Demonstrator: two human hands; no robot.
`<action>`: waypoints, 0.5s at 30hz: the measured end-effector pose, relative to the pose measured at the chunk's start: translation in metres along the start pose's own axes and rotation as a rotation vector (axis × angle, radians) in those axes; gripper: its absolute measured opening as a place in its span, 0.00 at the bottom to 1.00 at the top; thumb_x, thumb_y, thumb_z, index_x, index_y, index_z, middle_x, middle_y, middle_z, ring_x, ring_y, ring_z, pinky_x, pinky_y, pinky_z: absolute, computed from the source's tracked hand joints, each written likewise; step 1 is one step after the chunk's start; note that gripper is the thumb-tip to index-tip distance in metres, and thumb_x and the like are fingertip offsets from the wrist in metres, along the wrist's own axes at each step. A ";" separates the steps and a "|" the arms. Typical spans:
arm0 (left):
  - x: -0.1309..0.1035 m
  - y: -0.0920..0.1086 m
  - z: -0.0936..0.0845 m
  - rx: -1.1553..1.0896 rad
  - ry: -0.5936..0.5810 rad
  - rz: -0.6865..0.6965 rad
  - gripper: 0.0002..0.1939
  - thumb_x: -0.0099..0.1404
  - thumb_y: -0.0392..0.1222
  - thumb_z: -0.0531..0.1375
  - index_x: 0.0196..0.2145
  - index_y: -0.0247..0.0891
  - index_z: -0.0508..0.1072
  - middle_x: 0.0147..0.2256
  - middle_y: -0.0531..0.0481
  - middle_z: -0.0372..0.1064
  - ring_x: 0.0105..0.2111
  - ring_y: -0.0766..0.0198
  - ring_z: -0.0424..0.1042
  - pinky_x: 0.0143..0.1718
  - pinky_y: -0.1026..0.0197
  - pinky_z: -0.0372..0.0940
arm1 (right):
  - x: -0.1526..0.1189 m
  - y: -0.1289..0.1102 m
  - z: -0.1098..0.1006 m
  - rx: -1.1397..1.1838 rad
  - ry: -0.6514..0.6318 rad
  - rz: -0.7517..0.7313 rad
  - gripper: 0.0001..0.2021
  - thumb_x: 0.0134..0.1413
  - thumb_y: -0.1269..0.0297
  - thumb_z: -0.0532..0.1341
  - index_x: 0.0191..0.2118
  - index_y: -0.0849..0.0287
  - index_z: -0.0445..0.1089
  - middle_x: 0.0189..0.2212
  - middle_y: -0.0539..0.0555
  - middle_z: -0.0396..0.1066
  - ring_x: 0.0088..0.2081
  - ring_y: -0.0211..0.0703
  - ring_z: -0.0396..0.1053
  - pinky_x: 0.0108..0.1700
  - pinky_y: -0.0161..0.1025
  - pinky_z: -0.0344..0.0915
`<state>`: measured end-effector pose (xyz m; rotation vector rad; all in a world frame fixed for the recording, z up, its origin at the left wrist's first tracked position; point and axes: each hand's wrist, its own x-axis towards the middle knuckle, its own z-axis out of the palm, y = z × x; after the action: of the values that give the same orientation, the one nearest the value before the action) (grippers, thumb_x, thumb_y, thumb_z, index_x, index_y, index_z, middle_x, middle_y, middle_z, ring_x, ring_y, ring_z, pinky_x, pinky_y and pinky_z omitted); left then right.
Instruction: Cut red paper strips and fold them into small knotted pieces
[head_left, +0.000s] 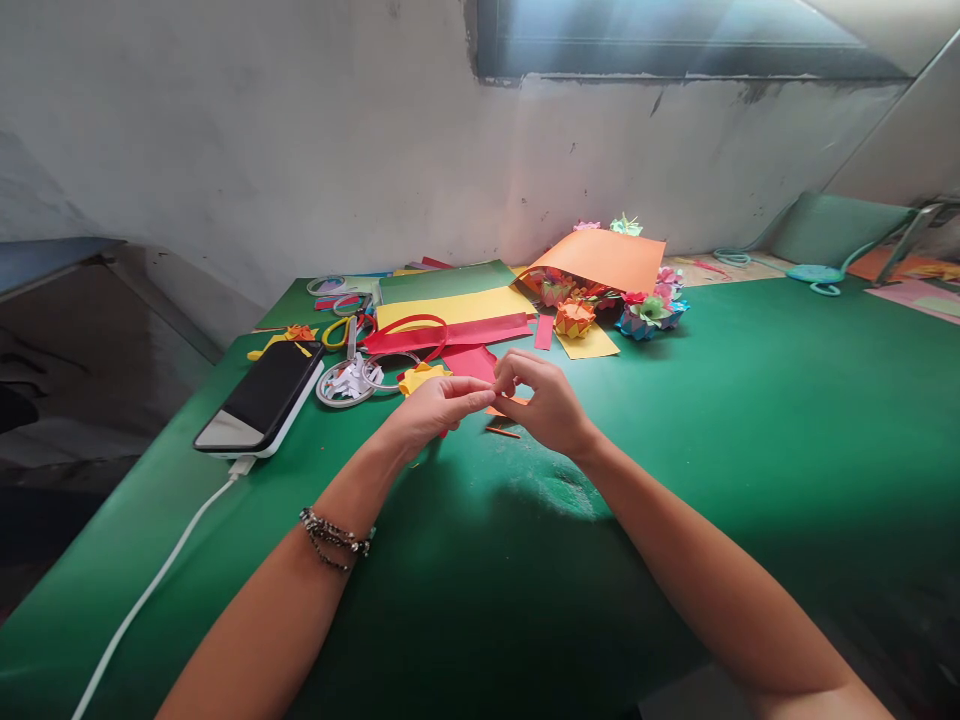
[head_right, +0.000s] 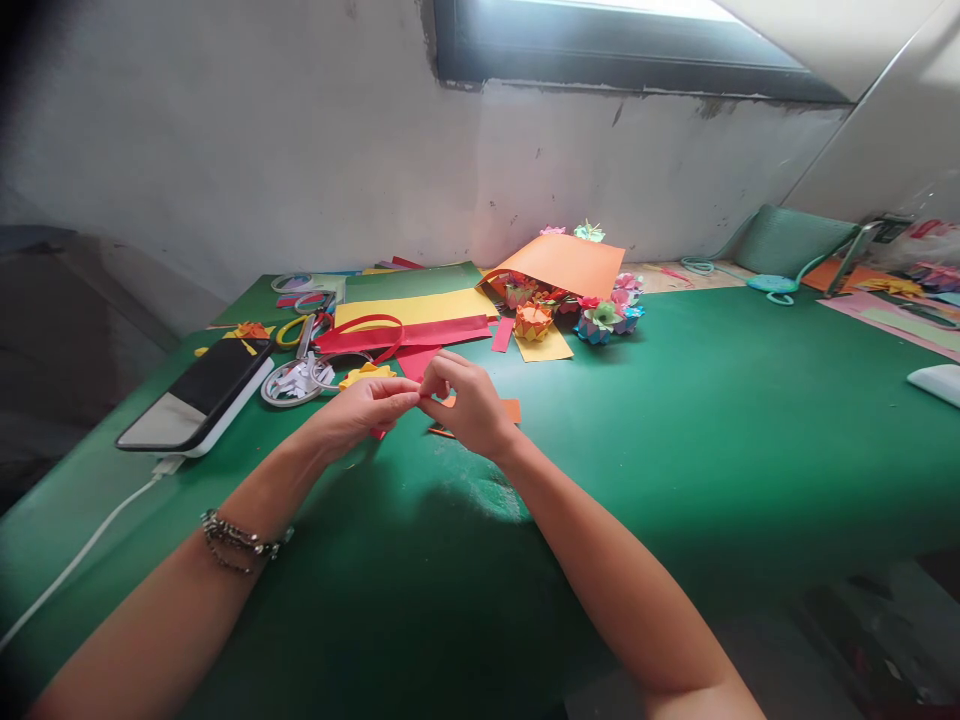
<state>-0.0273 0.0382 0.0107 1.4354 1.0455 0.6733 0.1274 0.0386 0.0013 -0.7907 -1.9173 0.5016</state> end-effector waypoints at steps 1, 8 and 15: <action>0.000 0.000 0.000 0.012 -0.004 0.013 0.21 0.48 0.55 0.60 0.32 0.35 0.73 0.17 0.59 0.48 0.18 0.73 0.46 0.18 0.67 0.42 | 0.000 0.000 0.000 0.001 0.001 0.001 0.12 0.44 0.75 0.58 0.20 0.58 0.54 0.20 0.46 0.56 0.24 0.32 0.55 0.25 0.32 0.56; -0.001 -0.002 0.002 -0.047 -0.030 0.032 0.20 0.48 0.55 0.60 0.30 0.34 0.72 0.17 0.59 0.47 0.18 0.73 0.45 0.19 0.66 0.41 | 0.000 -0.001 0.002 0.010 0.018 0.013 0.12 0.44 0.74 0.58 0.19 0.57 0.53 0.20 0.46 0.56 0.24 0.32 0.55 0.25 0.32 0.56; 0.001 -0.004 -0.001 -0.132 -0.025 0.000 0.19 0.46 0.56 0.62 0.26 0.36 0.68 0.18 0.60 0.45 0.17 0.75 0.43 0.19 0.67 0.40 | 0.000 -0.004 0.000 -0.072 0.015 -0.063 0.06 0.46 0.73 0.58 0.23 0.58 0.63 0.22 0.47 0.59 0.24 0.32 0.56 0.26 0.33 0.59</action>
<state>-0.0284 0.0391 0.0066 1.3267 0.9639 0.7094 0.1258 0.0359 0.0038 -0.7755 -1.9495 0.3887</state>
